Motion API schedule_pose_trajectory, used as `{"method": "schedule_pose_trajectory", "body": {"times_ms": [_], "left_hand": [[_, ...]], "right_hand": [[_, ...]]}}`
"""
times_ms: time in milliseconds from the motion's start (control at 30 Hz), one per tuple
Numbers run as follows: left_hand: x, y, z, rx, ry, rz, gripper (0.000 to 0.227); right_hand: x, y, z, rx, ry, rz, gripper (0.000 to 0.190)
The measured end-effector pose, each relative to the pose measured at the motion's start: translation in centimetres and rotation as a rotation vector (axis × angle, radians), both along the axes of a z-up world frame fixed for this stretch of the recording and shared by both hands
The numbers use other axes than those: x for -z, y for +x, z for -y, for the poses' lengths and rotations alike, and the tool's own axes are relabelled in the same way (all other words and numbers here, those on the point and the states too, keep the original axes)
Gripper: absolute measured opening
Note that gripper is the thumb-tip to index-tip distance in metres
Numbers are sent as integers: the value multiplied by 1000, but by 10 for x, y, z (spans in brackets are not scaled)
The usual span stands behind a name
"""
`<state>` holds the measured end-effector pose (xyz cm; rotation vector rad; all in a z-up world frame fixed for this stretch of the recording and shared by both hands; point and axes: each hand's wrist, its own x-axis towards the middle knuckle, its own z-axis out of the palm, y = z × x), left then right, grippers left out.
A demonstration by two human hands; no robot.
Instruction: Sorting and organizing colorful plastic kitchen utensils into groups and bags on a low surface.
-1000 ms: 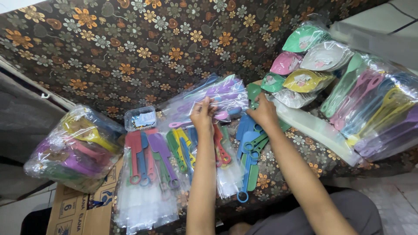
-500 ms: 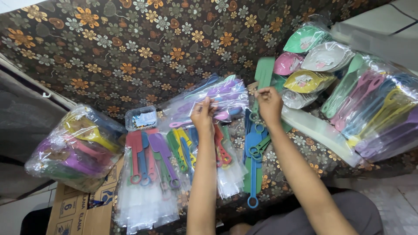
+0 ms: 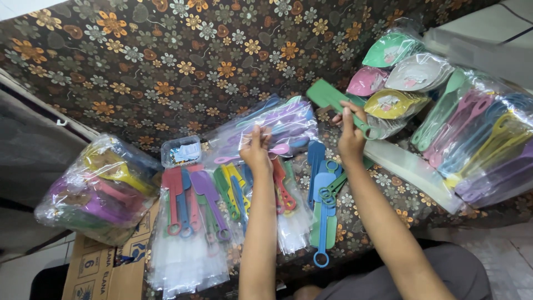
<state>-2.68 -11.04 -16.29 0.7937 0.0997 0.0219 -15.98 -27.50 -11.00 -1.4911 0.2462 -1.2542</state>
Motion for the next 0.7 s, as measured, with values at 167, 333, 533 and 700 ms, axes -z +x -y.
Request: {"method": "schedule_pose_trajectory", "body": {"times_ms": [167, 333, 533, 700], "left_hand": [[2, 3, -2, -74, -37, -13, 19], [-4, 0, -3, -100, -43, 0, 19], [-8, -3, -4, -100, -40, 22, 17], [-2, -1, -1, -50, 3, 50, 17]], "right_hand": [[3, 3, 11, -91, 286, 150, 20], [36, 17, 40, -190, 510, 308, 13], [41, 16, 42, -214, 532, 306, 17], [58, 21, 57, -229, 629, 275, 19]]}}
